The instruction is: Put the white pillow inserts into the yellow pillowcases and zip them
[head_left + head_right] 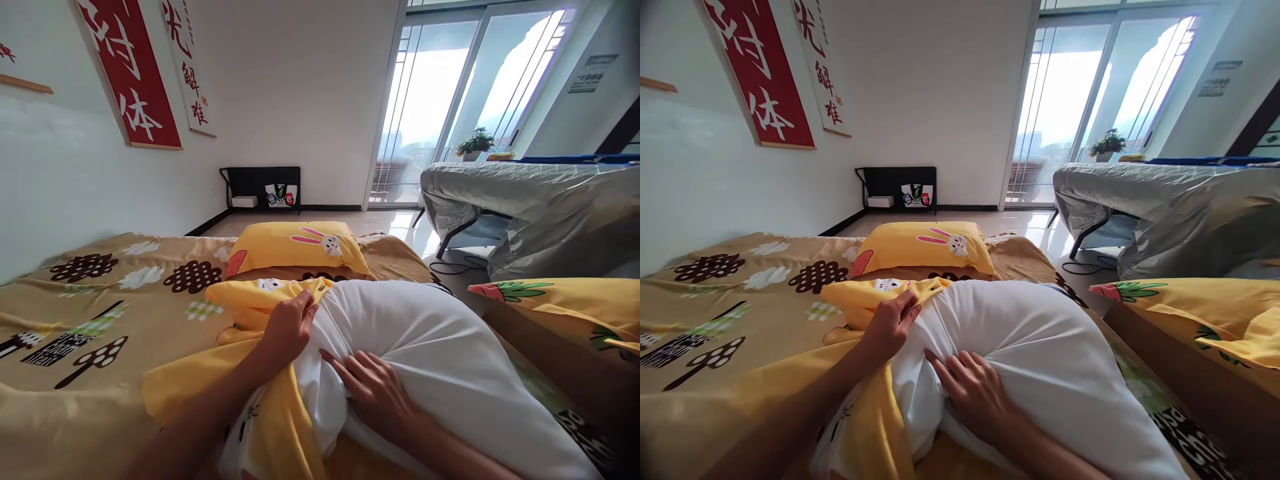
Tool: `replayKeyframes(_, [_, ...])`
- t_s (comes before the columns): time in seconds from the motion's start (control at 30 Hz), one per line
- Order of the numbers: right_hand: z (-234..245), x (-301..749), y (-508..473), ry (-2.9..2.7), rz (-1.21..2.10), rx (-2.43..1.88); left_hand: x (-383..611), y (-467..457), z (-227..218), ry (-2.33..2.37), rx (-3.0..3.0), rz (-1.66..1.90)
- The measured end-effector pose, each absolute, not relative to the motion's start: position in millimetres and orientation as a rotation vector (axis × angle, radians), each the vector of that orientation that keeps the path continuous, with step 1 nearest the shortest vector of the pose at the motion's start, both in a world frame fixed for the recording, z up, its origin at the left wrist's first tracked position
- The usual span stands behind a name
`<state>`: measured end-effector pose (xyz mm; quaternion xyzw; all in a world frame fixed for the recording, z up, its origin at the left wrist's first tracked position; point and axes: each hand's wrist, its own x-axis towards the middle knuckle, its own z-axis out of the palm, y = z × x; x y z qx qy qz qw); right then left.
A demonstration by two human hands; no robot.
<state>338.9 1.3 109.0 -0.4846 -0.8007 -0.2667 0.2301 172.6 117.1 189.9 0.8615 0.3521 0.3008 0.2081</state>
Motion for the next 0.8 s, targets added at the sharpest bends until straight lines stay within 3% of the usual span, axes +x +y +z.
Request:
replayKeyframes(0.17, [170,344,25,-2.171,-0.847,-1.398,197,134,234,0.949,2.526,1.049])
replayKeyframes(0.27, [189,346,55,-2.219,-0.705,-1.604,196,168,246,0.962,2.752,1.136])
replayKeyframes(0.43, [149,345,129,-2.254,-0.373,-1.816,183,221,185,1.315,2.757,0.824])
replayKeyframes(0.57, [111,342,159,-2.159,-0.25,-1.829,170,237,125,1.367,2.675,0.836])
replayKeyframes(0.8, [106,350,164,-2.105,-0.129,-1.785,154,232,118,1.203,2.624,0.899])
